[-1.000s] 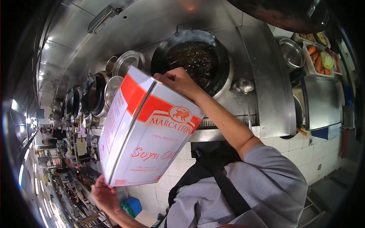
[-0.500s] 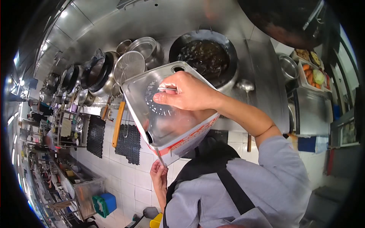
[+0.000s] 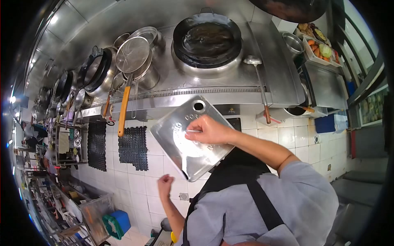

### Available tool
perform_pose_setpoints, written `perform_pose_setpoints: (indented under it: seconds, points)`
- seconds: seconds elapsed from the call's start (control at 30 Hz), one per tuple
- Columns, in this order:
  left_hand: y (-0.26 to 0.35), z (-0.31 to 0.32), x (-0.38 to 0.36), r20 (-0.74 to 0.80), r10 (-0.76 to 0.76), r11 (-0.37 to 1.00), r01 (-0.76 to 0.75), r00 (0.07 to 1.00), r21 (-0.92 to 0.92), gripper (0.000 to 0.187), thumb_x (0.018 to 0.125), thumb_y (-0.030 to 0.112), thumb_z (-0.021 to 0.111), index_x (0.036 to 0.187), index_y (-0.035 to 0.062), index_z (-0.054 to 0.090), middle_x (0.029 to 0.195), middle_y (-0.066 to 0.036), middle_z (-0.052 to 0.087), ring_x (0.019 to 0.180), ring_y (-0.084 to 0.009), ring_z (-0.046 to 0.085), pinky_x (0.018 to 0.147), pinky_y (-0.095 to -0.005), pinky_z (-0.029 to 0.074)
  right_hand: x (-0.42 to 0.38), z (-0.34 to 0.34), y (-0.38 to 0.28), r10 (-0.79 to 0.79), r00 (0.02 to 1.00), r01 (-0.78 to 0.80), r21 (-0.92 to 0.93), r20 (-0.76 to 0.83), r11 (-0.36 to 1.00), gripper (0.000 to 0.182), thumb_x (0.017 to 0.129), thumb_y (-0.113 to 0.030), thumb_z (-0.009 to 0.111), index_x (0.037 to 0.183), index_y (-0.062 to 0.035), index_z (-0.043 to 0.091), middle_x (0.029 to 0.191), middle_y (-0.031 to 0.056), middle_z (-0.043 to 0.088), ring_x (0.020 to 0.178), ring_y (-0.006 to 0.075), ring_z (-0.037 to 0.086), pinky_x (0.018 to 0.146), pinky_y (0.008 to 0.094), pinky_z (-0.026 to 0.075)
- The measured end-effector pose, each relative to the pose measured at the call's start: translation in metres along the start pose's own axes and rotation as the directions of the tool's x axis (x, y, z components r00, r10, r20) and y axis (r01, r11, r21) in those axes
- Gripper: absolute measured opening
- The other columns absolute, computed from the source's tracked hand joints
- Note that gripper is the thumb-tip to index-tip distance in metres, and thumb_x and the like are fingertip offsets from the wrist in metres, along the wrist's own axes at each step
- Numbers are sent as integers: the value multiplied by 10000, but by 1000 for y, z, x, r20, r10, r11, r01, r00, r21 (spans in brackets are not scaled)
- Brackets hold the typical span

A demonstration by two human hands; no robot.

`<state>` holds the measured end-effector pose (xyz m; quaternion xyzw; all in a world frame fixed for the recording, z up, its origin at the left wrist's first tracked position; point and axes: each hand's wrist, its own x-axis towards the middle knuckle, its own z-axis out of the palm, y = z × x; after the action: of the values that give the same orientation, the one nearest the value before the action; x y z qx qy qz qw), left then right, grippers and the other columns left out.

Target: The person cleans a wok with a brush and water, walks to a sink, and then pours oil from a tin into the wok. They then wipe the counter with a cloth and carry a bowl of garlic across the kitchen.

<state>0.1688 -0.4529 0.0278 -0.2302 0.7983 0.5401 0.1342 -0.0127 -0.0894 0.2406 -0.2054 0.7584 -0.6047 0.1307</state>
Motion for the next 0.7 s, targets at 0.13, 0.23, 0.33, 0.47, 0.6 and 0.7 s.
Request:
perform_pose_setpoints:
  seconds: [0.13, 0.23, 0.33, 0.47, 0.6, 0.7]
  points:
    - [129, -27, 25, -226, 176, 965, -213, 958, -151, 144, 885, 83, 658, 937, -46, 695, 779, -65, 670, 718, -128, 623, 690, -266, 517, -37, 27, 83, 160, 986, -160, 11, -52, 987, 368, 831, -305, 708, 774, 56, 661, 610, 154, 587, 566, 180, 556, 548, 365, 438]
    - [236, 36, 64, -31, 135, 828, -130, 990, -545, 196, 923, 104, 621, 1038, -52, 645, 934, -85, 669, 798, -155, 630, 701, -275, 525, -63, 49, 146, 303, 952, -293, -176, 33, 940, 352, 813, -334, 720, 812, 17, 700, 672, 163, 645, 606, 240, 622, 594, 381, 485]
    - [292, 125, 147, 387, 146, 758, 148, 911, -636, 229, 913, 132, 642, 1096, -5, 626, 963, -71, 656, 802, -156, 611, 693, -274, 498, -95, 54, 166, 424, 905, -413, -168, 33, 895, 456, 784, -413, 683, 775, 44, 676, 743, 267, 647, 716, 401, 653, 707, 477, 507]
    - [357, 256, 264, 499, 55, 701, 322, 865, -636, 171, 943, 235, 622, 1039, 94, 627, 937, -17, 678, 726, -114, 587, 689, -288, 455, -117, 23, 202, 483, 873, -485, -222, -67, 846, 461, 776, -441, 685, 779, 20, 675, 735, 244, 650, 723, 393, 656, 697, 465, 508]
    - [398, 335, 338, 432, 46, 630, 309, 901, -712, 206, 964, 315, 603, 895, 121, 601, 780, -6, 633, 624, -117, 554, 656, -292, 447, -121, -26, 211, 540, 827, -562, -194, -158, 804, 486, 780, -471, 703, 721, 7, 638, 681, 186, 636, 669, 333, 652, 636, 428, 495]
    - [405, 362, 352, 336, -14, 571, 284, 942, -770, 246, 961, 320, 610, 827, 114, 603, 666, -2, 574, 563, -112, 531, 602, -290, 442, -140, -38, 238, 519, 816, -558, -108, -256, 823, 506, 787, -472, 703, 722, 23, 621, 655, 177, 622, 638, 320, 638, 615, 433, 478]
